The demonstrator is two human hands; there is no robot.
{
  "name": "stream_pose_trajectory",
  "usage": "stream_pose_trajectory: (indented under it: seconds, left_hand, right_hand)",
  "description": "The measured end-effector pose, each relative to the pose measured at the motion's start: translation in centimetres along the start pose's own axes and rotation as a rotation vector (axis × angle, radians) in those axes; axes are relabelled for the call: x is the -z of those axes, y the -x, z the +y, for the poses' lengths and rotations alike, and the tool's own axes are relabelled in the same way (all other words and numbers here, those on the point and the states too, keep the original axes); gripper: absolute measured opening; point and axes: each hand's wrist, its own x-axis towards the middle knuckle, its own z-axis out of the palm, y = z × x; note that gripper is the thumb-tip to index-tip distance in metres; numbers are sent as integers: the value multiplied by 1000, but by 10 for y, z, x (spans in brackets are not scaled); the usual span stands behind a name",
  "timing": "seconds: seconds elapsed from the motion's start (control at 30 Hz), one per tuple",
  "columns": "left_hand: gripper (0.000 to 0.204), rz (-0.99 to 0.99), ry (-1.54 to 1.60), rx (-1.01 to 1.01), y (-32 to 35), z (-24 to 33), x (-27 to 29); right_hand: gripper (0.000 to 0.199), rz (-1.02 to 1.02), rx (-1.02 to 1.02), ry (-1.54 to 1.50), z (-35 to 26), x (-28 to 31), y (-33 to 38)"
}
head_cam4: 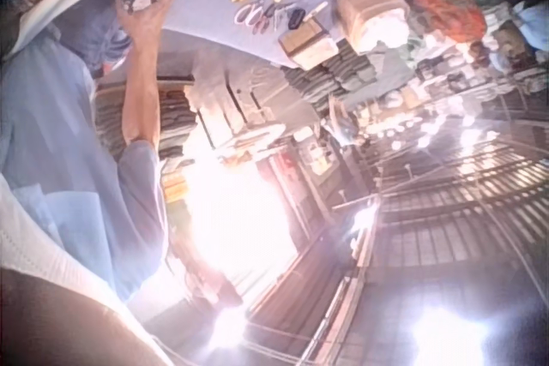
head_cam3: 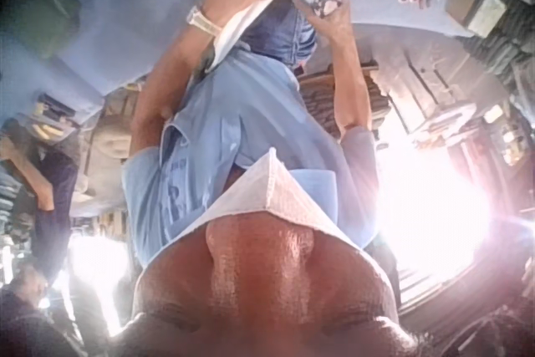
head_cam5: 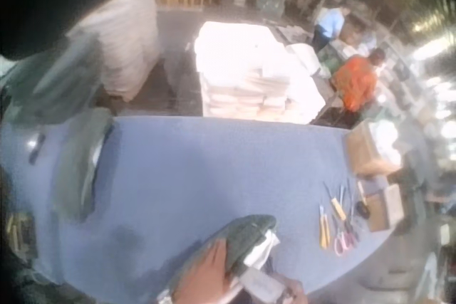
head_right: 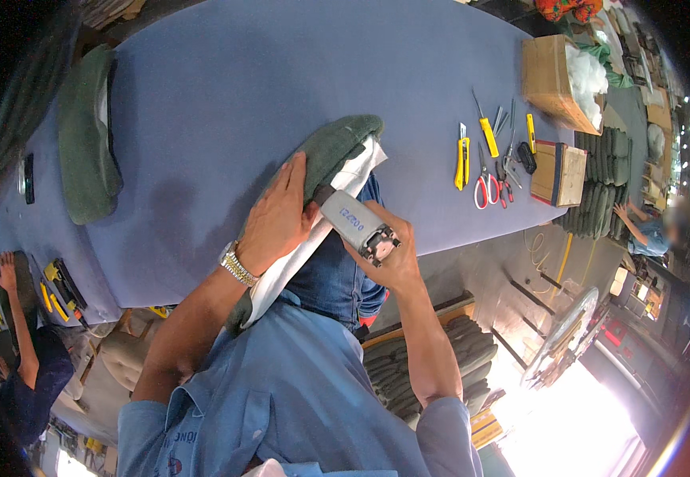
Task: The person assembles cushion covers by stapling fabric to foam inserts, trimming excess fabric with a utility knife, and folding edges. The person handles multiple cushions sequentially, using a staple gun and utility knife to secure and finish each unit.
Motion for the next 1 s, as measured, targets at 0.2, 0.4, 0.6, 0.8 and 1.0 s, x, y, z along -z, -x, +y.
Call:
stream_pose_trajectory:
  seconds: [0.2, 0.4, 0.6, 0.8, 1.0]
  left_hand:
    - [83, 25, 27, -4, 3, -7, -7]
    - [84, -92, 60, 95, 1, 0, -2]
    - [86, -83, 71, 77, -1, -1, 0]
    - [92, -14, 9, 29, 4, -1, -4]
    - [94, -49, 62, 43, 5, -2, -10]
  right_hand:
    - [39, -58, 34, 10, -1, 2, -4]
    - [37, 53, 62, -50, 10, -14, 4]
    - [28, -57, 1, 58, -9, -1, 6]
    - [39, -59, 29, 3, 2, -2, 8]
    - [68, 6, 133, -11, 32, -15, 17]
